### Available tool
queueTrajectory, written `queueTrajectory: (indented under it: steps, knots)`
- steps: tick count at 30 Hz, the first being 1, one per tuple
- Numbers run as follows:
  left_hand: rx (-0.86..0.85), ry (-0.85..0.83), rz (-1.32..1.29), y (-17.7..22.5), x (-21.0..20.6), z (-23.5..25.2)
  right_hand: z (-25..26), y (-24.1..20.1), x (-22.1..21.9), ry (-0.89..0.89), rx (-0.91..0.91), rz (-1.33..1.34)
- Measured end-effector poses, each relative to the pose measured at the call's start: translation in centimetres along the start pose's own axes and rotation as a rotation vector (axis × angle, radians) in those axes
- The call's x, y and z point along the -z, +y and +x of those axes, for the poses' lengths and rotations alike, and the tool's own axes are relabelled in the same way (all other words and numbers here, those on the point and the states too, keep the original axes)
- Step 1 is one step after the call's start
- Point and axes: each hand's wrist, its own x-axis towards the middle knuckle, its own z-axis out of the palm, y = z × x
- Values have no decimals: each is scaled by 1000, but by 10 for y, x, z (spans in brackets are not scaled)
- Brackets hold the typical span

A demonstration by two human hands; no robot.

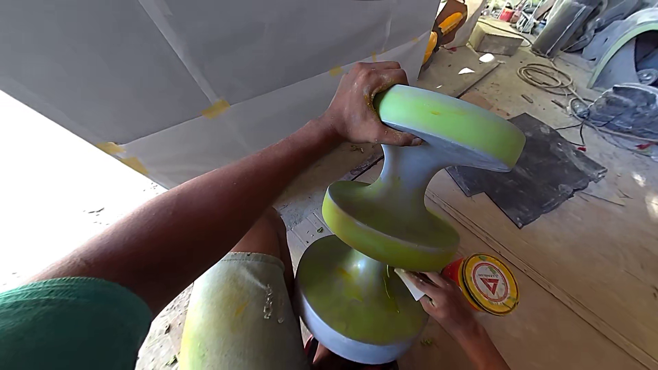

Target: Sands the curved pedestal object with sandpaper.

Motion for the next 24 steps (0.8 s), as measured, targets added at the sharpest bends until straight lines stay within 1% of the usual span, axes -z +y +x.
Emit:
queueTrajectory:
  steps: [2, 3, 4, 6, 9, 14, 18, 24]
  knots:
    - [8, -1, 14, 0, -1, 0, 5, -6, -10, 208, -3, 8]
    - [9, -1, 23, 0, -1, 1, 10, -10, -16, 275, -6, 2]
    - [10, -5, 26, 0, -2, 1, 13, -14, -22, 313, -18, -12]
    - [12, -10, 29, 1, -3, 2, 17, -20, -33, 303, -49, -31]
    - [4, -5, 29, 1, -3, 4, 21, -31, -37, 205, -85, -34]
    - [9, -10, 28, 2, -4, 4, 23, -47, -24, -10, -121, 1]
    - [3, -12, 33, 3, -5, 5, 22, -49, -9, -256, -102, 109]
    - [-4, -14, 15, 9, -5, 6, 33, -40, 23, -610, -87, 280]
